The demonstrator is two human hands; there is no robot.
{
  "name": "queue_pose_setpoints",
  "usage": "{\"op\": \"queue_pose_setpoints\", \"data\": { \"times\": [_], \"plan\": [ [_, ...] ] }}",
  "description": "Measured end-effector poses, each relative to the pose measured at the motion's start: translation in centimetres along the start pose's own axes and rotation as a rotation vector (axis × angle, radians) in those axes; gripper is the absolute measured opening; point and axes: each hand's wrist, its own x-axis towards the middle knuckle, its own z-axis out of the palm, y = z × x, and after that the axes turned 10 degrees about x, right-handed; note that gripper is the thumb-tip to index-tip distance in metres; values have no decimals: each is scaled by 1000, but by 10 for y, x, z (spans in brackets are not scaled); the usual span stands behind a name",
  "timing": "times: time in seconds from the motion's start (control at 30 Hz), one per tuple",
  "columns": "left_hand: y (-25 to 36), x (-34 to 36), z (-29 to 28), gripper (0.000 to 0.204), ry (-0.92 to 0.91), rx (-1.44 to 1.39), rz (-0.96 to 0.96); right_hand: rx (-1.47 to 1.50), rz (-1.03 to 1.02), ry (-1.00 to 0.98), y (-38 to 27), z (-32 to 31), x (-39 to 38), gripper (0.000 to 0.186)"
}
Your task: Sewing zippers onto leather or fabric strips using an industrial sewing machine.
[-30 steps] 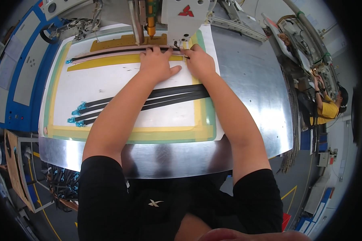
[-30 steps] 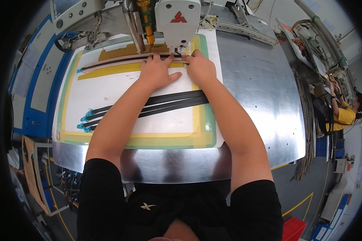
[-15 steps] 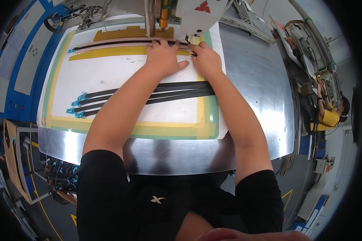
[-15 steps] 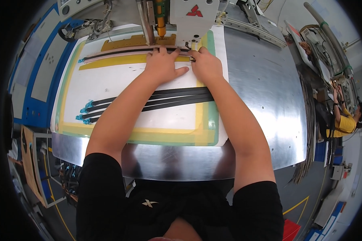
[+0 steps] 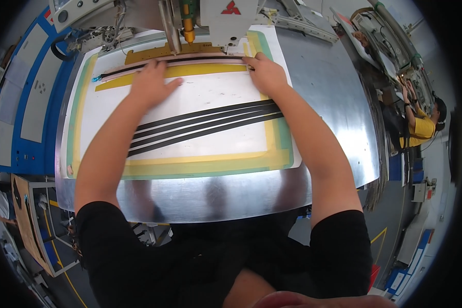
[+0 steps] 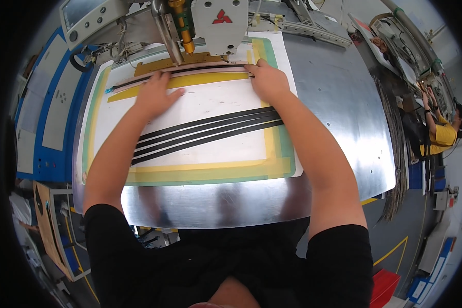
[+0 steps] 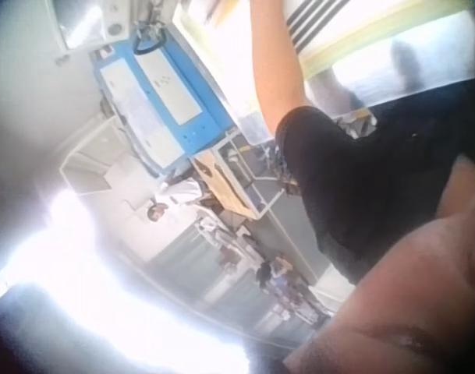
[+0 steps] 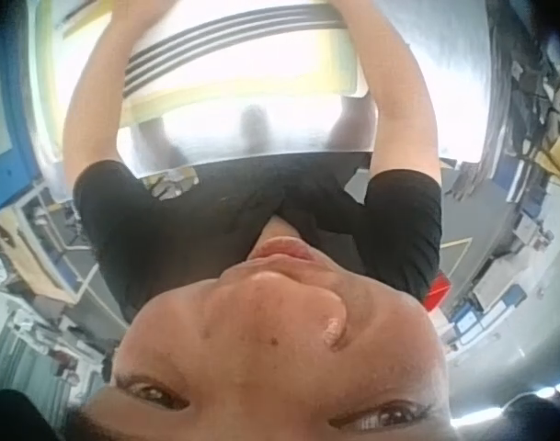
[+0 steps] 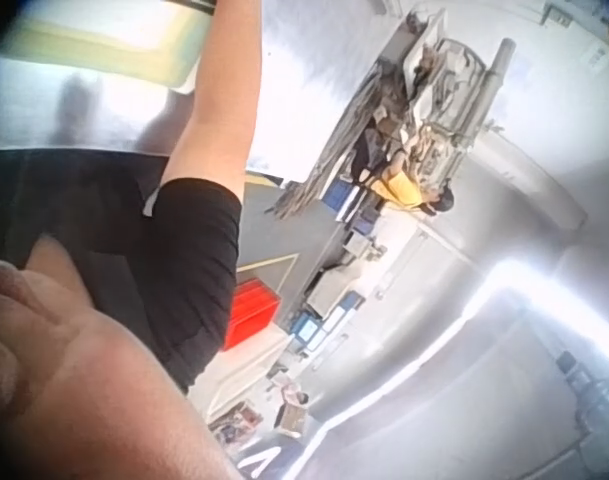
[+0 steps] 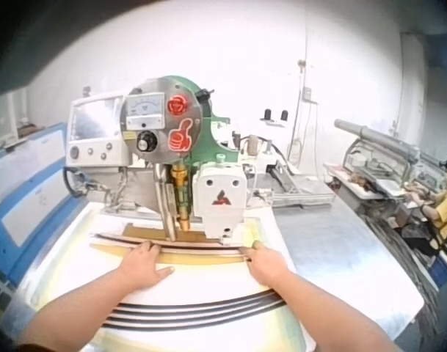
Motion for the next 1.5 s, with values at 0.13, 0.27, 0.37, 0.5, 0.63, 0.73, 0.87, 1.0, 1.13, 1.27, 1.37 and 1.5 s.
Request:
{"op": "queue_pose_setpoints", "data": {
  "times": [0.13,0.27,0.37,0.5,0.63,0.73,0.87,1.0,1.13,1.27,1.37,1.5],
  "plan": [
    [-77,-11,26,77,93,110,-69,-23,-4,17,6,-4,-7,43],
    [-134,-25,52,67,161,1,-31,-27,21,-5,11,-7,-8,44],
    [-134,-27,58,60,269,-20,-14,-13,36,-21,7,-13,-1,41],
    [-129,-24,61,63,278,-30,-36,143,136,93,-3,-8,8,37],
    [-125,-25,59,62,254,-47,-53,224,144,71,-1,1,20,36],
    [-127,-26,59,62,250,-48,-55,184,108,-31,-2,6,25,33],
    [-124,-25,57,60,261,-54,-54,220,138,78,9,11,30,27],
    [-119,-25,53,58,274,-83,-62,211,207,251,21,18,25,27],
    [-124,-29,55,57,281,-56,-104,142,30,262,-3,29,2,27],
    [-119,-26,51,62,227,-68,-126,120,35,209,-4,22,-1,29],
    [-120,-22,55,62,250,-51,-113,75,72,194,-5,19,1,30],
    [-121,-26,54,62,269,-62,-123,69,62,185,-6,19,2,30]
  ]
}}
